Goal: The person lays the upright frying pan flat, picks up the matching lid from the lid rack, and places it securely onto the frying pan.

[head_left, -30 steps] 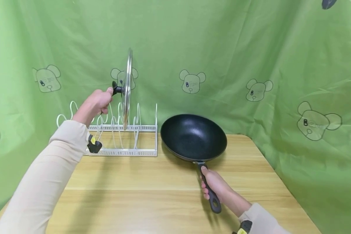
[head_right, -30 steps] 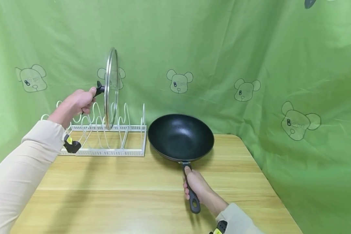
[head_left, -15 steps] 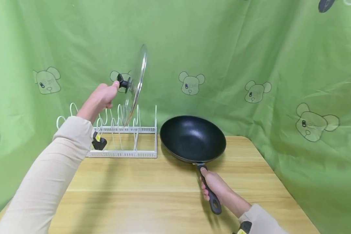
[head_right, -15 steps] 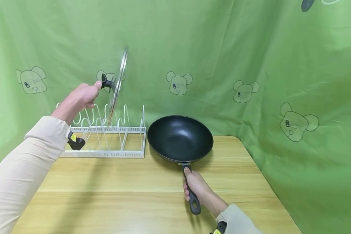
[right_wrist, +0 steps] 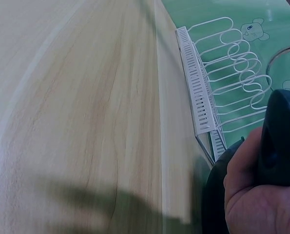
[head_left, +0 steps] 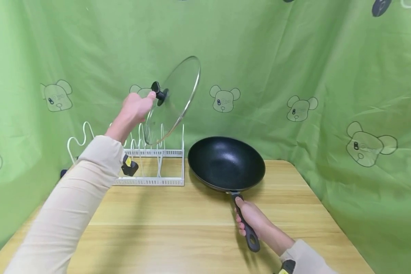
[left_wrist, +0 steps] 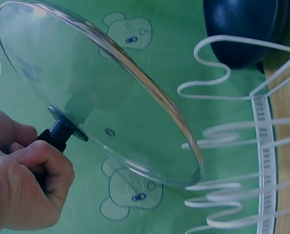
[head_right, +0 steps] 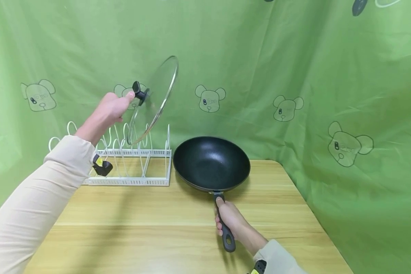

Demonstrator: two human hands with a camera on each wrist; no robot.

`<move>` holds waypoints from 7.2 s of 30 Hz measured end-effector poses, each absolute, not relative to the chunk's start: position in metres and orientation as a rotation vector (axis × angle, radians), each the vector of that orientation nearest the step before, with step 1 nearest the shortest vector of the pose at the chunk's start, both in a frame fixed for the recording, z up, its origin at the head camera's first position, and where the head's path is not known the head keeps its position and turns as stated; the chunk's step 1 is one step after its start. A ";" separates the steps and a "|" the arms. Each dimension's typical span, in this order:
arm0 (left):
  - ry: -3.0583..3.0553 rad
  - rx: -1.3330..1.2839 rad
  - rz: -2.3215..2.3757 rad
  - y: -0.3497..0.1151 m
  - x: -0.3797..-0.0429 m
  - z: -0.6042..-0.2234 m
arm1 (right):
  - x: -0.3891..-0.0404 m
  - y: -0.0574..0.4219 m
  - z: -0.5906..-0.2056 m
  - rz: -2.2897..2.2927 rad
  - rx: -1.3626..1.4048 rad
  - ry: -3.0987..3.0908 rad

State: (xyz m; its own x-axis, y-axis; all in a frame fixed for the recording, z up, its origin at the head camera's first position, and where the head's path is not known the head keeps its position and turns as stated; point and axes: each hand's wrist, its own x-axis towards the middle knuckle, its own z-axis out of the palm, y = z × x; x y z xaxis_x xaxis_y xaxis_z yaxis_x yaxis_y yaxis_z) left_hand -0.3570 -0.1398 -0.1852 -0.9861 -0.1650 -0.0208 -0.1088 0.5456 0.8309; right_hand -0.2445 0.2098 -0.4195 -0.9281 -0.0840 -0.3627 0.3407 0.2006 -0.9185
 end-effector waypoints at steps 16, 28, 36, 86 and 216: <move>-2.574 0.224 -1.244 -0.074 -0.370 -0.210 | -0.245 0.211 -0.420 -1.796 0.250 2.146; -2.589 -0.001 -0.998 -0.054 -0.363 -0.234 | -0.244 0.209 -0.421 -1.794 0.217 2.122; -2.478 -0.158 -0.909 -0.047 -0.363 -0.247 | -0.244 0.207 -0.419 -1.793 0.215 2.127; -2.396 -0.501 -0.717 0.029 -0.341 -0.287 | -0.243 0.201 -0.419 -1.848 0.223 2.119; -2.688 -0.323 -0.717 0.042 -0.366 -0.352 | -0.247 0.205 -0.415 -1.837 0.197 2.047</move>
State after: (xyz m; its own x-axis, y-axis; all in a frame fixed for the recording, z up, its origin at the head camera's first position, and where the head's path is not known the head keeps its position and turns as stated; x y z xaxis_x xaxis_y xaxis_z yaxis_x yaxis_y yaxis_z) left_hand -0.3663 0.0423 -0.3523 -0.9167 0.1292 0.3781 0.3003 0.8469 0.4388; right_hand -0.2472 0.2048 -0.4149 -0.9173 -0.1474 -0.3700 0.3520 0.1348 -0.9263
